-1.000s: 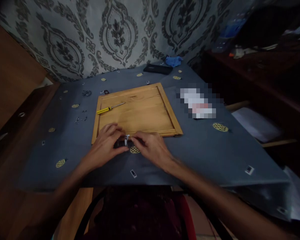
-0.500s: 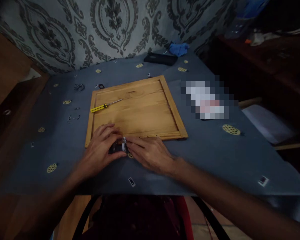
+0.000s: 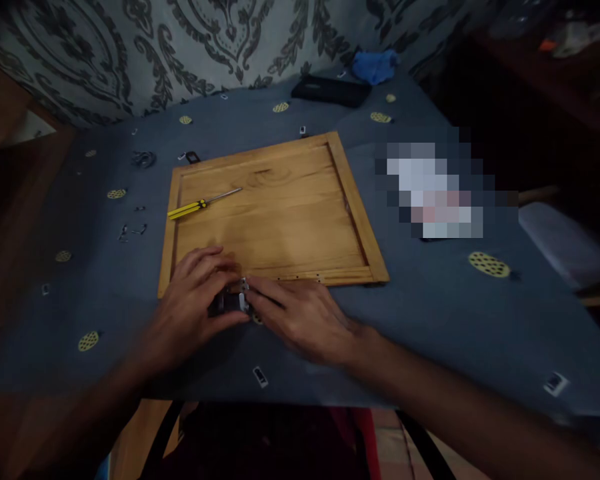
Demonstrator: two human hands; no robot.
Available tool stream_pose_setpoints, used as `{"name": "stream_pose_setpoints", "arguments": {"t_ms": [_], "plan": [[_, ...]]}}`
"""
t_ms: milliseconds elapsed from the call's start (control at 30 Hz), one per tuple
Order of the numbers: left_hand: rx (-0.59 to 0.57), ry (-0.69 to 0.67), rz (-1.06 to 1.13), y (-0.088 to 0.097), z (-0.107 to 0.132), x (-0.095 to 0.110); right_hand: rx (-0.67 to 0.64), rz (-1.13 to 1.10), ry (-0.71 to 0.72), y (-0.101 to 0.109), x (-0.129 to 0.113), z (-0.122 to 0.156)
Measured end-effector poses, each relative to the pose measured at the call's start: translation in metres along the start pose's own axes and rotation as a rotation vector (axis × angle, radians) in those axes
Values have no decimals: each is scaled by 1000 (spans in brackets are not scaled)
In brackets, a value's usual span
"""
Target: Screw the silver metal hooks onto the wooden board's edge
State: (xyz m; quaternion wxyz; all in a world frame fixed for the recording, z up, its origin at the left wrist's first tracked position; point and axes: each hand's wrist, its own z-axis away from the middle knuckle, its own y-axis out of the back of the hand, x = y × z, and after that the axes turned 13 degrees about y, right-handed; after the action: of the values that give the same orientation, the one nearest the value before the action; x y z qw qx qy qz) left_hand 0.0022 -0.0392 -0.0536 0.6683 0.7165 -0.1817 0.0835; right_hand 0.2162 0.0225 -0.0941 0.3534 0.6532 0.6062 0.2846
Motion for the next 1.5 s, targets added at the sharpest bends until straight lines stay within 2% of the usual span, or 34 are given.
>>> {"name": "stream_pose_setpoints", "arguments": {"t_ms": [333,533,967,1500], "plan": [[-19,7,-19,4,0,-2,-81,2,-5,-4,-1,5],[1,44,-9,8,-1,-5,-82,0,5,-2,-1,2],[-26,7,-25,5,-1,-1,-100,-26,1,-5,-2,6],[-24,11,4,3,-1,1,-54,21,30,-3,-2,1]]}}
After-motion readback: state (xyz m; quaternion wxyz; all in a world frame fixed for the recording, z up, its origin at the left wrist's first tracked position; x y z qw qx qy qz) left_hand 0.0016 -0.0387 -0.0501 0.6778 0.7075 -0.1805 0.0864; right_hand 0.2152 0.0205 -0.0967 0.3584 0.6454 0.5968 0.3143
